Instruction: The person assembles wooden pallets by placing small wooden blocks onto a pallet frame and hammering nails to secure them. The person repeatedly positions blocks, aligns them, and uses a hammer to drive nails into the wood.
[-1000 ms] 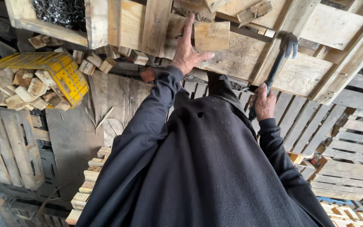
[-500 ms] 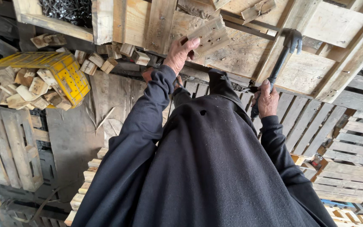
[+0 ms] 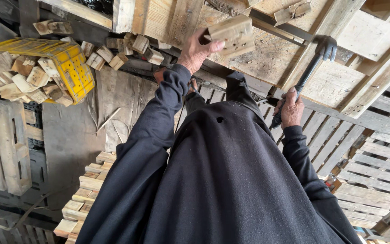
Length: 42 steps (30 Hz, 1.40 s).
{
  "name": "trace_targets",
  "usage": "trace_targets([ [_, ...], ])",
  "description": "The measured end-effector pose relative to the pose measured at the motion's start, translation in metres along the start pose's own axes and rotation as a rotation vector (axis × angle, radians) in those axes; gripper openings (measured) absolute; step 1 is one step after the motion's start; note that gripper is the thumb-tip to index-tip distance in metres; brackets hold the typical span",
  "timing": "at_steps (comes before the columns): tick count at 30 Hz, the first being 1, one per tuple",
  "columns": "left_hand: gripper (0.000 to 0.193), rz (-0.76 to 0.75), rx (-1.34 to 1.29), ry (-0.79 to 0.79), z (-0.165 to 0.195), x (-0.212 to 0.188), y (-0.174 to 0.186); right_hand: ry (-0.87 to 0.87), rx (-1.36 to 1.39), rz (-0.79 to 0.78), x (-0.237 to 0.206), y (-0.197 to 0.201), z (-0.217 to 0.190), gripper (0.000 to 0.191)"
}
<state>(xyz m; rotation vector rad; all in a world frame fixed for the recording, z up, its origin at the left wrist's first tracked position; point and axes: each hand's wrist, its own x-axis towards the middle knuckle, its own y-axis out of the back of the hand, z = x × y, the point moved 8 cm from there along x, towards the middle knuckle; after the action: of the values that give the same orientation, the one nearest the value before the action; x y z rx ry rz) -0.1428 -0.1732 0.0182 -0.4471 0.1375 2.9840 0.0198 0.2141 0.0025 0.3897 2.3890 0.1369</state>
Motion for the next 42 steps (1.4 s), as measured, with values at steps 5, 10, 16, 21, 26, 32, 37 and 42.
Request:
trace_targets([
  [5, 0.104, 0.23, 0.563, -0.519, 0.025, -0.026, -0.009, -0.025, -0.031, 0.016, 0.0, 0.005, -0.002, 0.057],
  [10, 0.122, 0.222, 0.593, -0.467, 0.0, -0.044, -0.028, 0.043, -0.063, 0.075, -0.024, -0.001, -0.038, 0.047],
  [16, 0.14, 0.294, 0.471, -0.306, -0.017, -0.016, -0.015, 0.351, 0.14, -0.184, -0.093, -0.035, -0.137, 0.031],
  [21, 0.115, 0.208, 0.694, 0.04, -0.03, 0.014, -0.018, 1.093, 0.435, -0.437, -0.118, -0.059, -0.205, 0.05],
  [26, 0.104, 0.24, 0.701, 0.0, -0.016, 0.007, -0.02, 0.171, -0.712, -0.362, -0.064, -0.121, -0.125, 0.045],
  [32, 0.111, 0.245, 0.744, 0.062, -0.021, 0.009, -0.017, 0.649, -0.108, -0.531, -0.106, -0.112, -0.237, 0.05],
  [37, 0.11, 0.218, 0.734, 0.097, -0.018, 0.012, -0.019, 1.024, 0.117, -0.586, -0.106, -0.117, -0.244, 0.056],
  [42, 0.109, 0.168, 0.742, 0.121, -0.01, 0.002, -0.019, 0.121, -0.618, -0.336, -0.062, -0.113, -0.14, 0.059],
])
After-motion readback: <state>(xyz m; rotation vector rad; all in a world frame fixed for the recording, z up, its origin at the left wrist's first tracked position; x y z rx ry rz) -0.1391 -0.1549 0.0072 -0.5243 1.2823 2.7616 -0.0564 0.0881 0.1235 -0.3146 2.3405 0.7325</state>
